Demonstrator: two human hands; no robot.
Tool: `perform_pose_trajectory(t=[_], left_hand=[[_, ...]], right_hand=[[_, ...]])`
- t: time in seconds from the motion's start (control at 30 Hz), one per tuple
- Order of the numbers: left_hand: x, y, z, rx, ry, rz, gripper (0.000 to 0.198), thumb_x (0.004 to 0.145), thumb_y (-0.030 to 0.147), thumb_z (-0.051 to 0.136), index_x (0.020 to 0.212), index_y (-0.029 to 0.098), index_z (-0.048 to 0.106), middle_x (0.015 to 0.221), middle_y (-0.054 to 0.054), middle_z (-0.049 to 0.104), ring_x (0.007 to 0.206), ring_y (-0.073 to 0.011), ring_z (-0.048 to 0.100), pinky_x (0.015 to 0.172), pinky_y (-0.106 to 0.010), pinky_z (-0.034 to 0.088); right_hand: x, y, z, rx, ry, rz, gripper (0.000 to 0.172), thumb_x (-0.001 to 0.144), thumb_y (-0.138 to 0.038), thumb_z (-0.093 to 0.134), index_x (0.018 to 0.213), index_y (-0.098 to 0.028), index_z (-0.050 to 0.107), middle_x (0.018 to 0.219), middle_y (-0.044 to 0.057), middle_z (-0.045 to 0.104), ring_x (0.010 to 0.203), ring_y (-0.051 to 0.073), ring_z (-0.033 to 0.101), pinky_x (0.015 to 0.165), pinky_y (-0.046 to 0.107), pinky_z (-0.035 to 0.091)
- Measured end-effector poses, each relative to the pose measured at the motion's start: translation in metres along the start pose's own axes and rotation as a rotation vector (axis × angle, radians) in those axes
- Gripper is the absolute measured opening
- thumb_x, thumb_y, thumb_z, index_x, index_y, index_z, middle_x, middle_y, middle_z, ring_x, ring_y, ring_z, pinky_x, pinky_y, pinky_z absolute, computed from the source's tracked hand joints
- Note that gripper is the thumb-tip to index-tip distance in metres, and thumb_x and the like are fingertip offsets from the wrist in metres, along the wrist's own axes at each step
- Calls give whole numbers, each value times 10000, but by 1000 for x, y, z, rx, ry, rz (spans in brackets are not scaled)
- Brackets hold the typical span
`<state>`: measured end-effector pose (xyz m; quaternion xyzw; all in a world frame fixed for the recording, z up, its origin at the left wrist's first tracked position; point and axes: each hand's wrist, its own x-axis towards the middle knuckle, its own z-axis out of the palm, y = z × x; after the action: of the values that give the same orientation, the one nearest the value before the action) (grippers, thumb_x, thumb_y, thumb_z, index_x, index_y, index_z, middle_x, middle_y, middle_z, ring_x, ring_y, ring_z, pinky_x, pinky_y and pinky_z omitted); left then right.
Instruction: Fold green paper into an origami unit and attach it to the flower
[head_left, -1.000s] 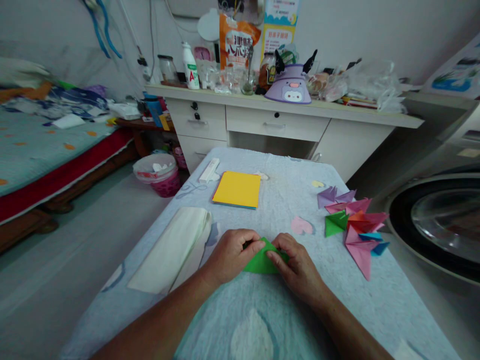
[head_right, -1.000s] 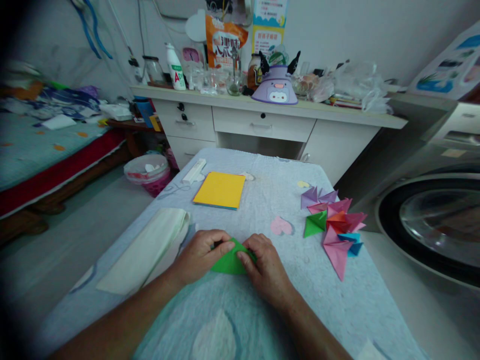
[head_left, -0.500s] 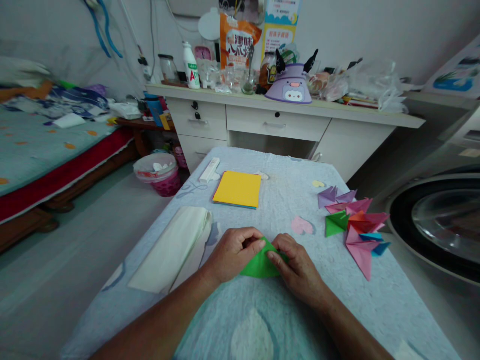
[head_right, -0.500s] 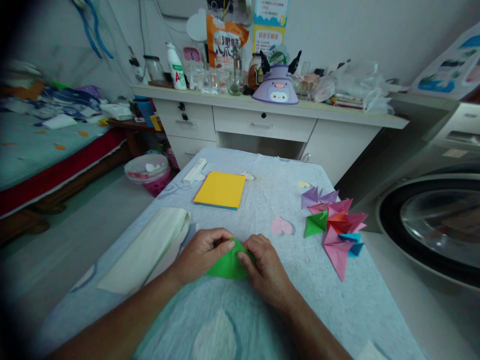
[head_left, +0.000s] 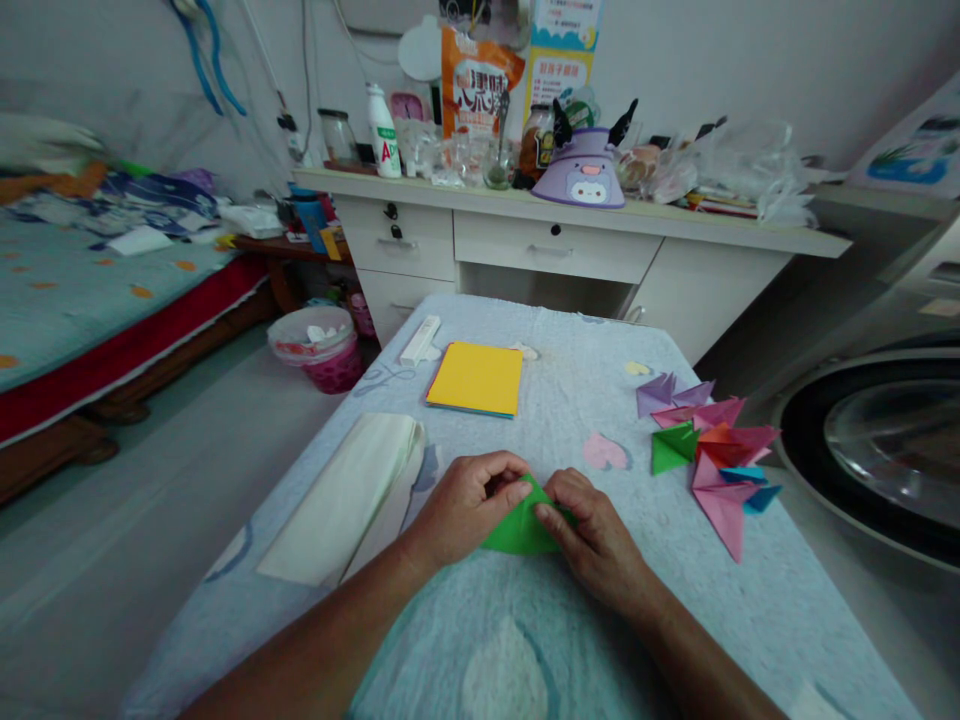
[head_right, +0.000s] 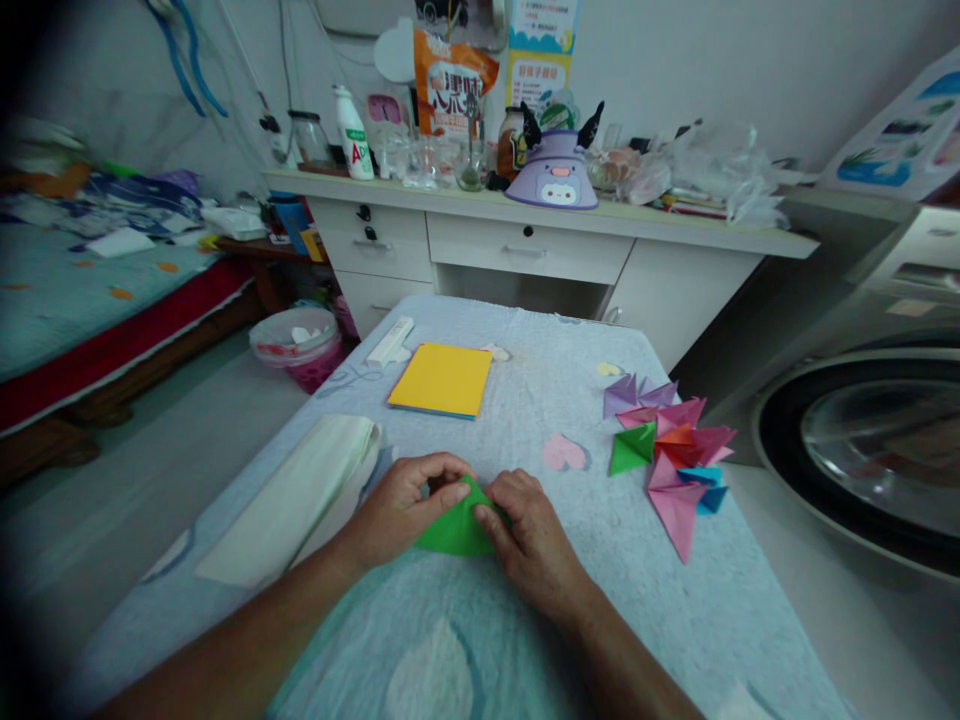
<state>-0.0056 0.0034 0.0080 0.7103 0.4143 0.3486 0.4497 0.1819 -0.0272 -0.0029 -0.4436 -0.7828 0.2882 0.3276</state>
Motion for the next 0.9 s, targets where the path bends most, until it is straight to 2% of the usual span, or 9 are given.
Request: perform_pose_trajectory(t=[0.33, 0.63, 0.77, 0.9], left_hand=[[0, -1, -1, 27, -6, 20, 174, 875, 260, 553, 897, 167, 698, 760, 1, 683, 715, -132, 601, 677, -228, 440], [-1, 1, -3, 41, -23, 18, 204, 888, 264, 522, 803, 159, 675, 732, 4, 670, 704, -133, 603, 666, -229, 431], [1, -3, -2, 1, -23, -28, 208, 882, 276, 516, 776, 156, 649, 715, 11, 632, 700, -131, 579, 653, -227, 420], [4, -12, -1, -67, 7, -97, 204, 880, 300, 506, 774, 159, 608, 690, 27, 583, 663, -119, 537, 615, -215, 400]], right_hand=[[-1, 0, 0, -2, -20, -15, 256, 997, -286, 426, 756, -214, 473, 746, -9, 500, 774, 163, 492, 751, 323, 362], [0, 0, 0, -25, -31, -2, 246, 980, -286, 449, 747, -211, 469, 739, -3, 500, 772, 172, 492, 736, 319, 357], [0, -1, -1, -51, -52, 53, 222, 954, -281, 482, 747, -201, 491, 754, 10, 530, 778, 180, 506, 728, 312, 366], [1, -1, -5, -101, -116, 150, 98, 906, -261, 552, 842, -187, 547, 806, 23, 583, 798, 188, 530, 735, 309, 374]])
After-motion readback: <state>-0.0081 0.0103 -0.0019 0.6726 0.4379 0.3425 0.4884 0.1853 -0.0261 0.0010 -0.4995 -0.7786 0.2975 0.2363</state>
